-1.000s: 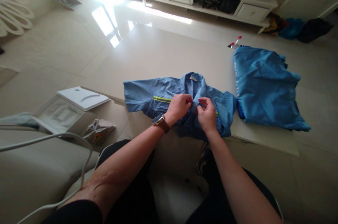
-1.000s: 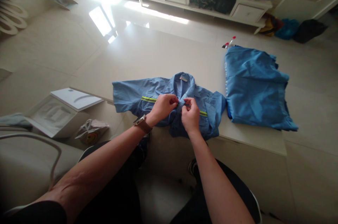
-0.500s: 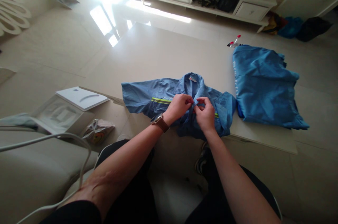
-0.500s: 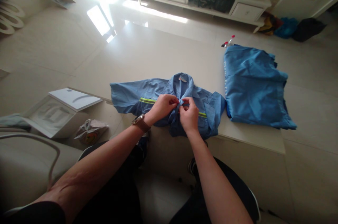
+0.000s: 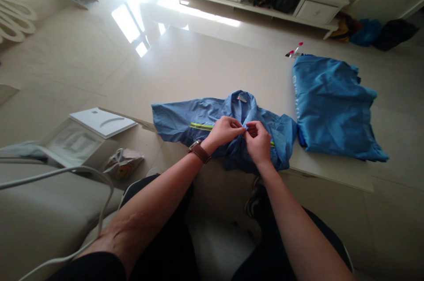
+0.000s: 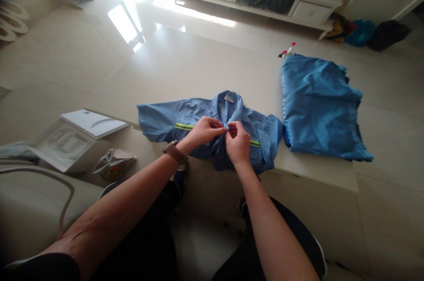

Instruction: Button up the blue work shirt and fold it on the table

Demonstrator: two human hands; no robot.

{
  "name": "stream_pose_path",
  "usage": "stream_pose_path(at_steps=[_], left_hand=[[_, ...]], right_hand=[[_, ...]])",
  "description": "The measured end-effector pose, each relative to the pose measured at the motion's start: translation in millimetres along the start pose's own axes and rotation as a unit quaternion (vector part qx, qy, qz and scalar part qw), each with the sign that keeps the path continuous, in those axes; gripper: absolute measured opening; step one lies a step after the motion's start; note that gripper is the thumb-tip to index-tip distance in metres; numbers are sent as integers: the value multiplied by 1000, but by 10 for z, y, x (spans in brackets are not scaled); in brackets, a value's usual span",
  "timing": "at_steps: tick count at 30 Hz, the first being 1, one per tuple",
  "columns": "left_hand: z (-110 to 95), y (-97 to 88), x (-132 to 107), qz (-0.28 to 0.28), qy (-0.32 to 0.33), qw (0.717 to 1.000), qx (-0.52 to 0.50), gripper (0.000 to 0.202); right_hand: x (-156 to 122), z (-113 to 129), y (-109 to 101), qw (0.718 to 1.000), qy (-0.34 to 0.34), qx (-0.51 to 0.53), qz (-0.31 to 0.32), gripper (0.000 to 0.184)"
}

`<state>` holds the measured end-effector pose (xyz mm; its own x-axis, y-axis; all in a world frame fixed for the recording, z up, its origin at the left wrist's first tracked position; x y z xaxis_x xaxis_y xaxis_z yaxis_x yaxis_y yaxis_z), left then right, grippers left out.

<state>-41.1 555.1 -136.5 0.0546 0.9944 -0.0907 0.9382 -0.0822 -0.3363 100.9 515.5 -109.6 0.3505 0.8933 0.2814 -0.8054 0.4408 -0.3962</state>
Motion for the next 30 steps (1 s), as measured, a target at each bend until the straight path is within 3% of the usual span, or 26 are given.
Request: stream_pose_path(at_steps=[5,10,19,30], left_hand=[[223,75,23,-9,-72,994,-77,14],[255,138,-19,-1,-131,980,-148,16],[277,94,-9,-13,-125,984,-127,11],[302,118,-48,-40,-172,966,-188,16]], right_hand=[[-10,84,22,999,-30,-12,18,15],[-13,118,23,998,-56,-28,22,14],[-39,186,79,992,-106,-50,51,15],[-14,151,90,994,-91,-25,59,25]])
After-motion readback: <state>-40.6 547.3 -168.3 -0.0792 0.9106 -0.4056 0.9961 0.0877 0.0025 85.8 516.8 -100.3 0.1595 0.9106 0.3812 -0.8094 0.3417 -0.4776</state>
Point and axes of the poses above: each hand's wrist, its own x-axis towards the middle knuckle, its own y-axis out of the palm, z = x × y, the point moved 10 cm from there along x, towards the middle knuckle, and after that the axes turned 12 degrees about -z, right-handed, at the moved point
